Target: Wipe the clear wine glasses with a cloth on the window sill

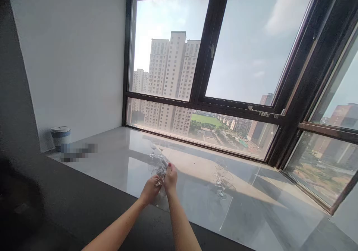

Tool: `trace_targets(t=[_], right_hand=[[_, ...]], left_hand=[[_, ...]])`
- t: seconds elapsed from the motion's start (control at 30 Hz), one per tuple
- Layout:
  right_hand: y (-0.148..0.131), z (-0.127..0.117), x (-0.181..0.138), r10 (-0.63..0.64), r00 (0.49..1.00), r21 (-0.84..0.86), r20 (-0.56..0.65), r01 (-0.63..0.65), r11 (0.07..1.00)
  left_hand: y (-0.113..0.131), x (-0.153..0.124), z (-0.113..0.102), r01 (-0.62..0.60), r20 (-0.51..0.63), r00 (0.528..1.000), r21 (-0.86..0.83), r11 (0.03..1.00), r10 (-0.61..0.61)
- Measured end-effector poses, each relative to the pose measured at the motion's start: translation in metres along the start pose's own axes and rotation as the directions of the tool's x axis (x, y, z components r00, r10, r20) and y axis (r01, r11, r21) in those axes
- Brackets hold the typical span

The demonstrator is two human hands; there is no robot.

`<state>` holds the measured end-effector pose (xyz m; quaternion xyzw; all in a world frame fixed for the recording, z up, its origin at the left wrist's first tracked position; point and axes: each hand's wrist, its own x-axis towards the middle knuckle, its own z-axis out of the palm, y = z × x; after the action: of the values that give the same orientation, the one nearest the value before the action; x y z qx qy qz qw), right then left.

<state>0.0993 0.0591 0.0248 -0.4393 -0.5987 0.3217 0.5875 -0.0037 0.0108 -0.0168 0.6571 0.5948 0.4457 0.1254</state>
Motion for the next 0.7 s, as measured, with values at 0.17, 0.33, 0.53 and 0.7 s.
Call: trace_targets(t=[0.17, 0.33, 0.53, 0.7], right_hand=[[0.016, -0.008, -0.002, 0.101, 0.983, -0.021, -0.155, -0.105, 0.994], [0.023, 0.004, -0.023, 0.162, 0.973, -0.218, -0.163, -0.196, 0.956], [0.014, 0.041, -0.040, 0.275, 0.961, -0.335, 0.041, -0.246, 0.910], [0.005, 0.027, -0.027, 0.266, 0.963, -0.392, 0.036, -0.232, 0.890]], left_hand=[[-0.008, 0.007, -0.011, 0.174, -0.070, 0.974, -0.365, 0.915, -0.214], [-0.016, 0.009, -0.020, 0.217, -0.144, 0.926, -0.553, 0.804, -0.348], [-0.020, 0.010, -0.015, 0.200, -0.245, 0.892, -0.539, 0.818, -0.380], [-0.023, 0.011, -0.012, 0.238, -0.291, 0.859, -0.503, 0.831, -0.422]])
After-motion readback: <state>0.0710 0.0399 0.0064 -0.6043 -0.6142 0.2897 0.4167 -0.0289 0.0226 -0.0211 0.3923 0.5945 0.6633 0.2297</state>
